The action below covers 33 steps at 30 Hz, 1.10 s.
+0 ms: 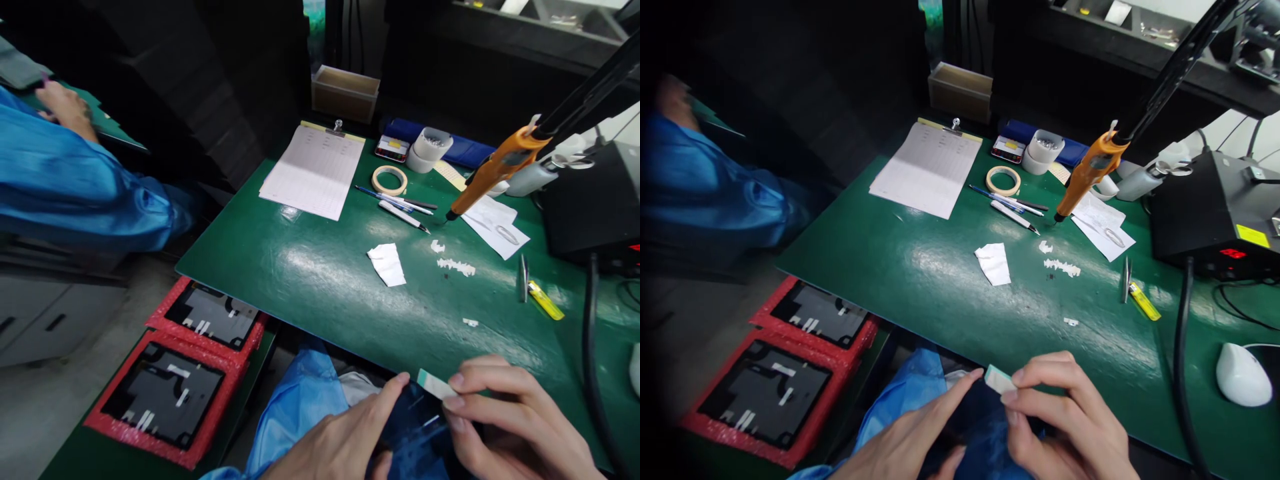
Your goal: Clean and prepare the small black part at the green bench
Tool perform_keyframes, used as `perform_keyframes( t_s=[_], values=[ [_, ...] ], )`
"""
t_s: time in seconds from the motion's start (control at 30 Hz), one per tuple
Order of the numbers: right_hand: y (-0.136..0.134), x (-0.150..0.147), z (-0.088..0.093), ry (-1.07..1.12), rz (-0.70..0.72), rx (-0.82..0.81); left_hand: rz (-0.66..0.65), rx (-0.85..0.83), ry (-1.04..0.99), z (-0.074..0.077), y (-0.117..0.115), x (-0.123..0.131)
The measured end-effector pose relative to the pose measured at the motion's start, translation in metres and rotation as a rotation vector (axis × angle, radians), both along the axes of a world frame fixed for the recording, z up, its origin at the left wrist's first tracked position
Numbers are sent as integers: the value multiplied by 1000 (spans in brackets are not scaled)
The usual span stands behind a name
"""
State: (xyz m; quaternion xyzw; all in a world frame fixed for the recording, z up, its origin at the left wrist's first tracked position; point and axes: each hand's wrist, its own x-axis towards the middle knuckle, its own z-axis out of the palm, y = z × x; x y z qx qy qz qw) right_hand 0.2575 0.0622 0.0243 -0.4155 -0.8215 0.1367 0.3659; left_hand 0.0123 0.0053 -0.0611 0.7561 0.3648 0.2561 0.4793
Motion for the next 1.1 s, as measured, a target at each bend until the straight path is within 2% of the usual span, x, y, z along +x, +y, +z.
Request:
perform_keyframes(
  t_s=[0.1,0.23,0.37,0.47,0.57,0.67,0.77,0.97,1.1],
  values=[
    [-3,-1,-3,17,22,-54,-12,-14,-17,-3,0,0],
    [-6,-9,-4,105,-115,-15,23,-31,-44,-7,-1,-1],
    [-6,-19,-5,160,-90,-33,-11,-47,6,-8,-2,-2],
    [3,-19,-17,186,-211,-14,-1,-42,17,-3,0,-4],
    [24,-6,-38,107,-283,-39,-4,-80,17,9,4,-12],
    [50,16,-58,-45,-183,-174,7,-109,15,22,9,-20],
    [72,30,-69,-153,-110,-280,14,-148,-10,28,14,-23],
    [131,16,-90,-156,-100,-205,-43,-273,-26,29,32,-20],
    [174,5,-104,-189,63,-307,-43,-304,2,31,36,-23]
  ],
)
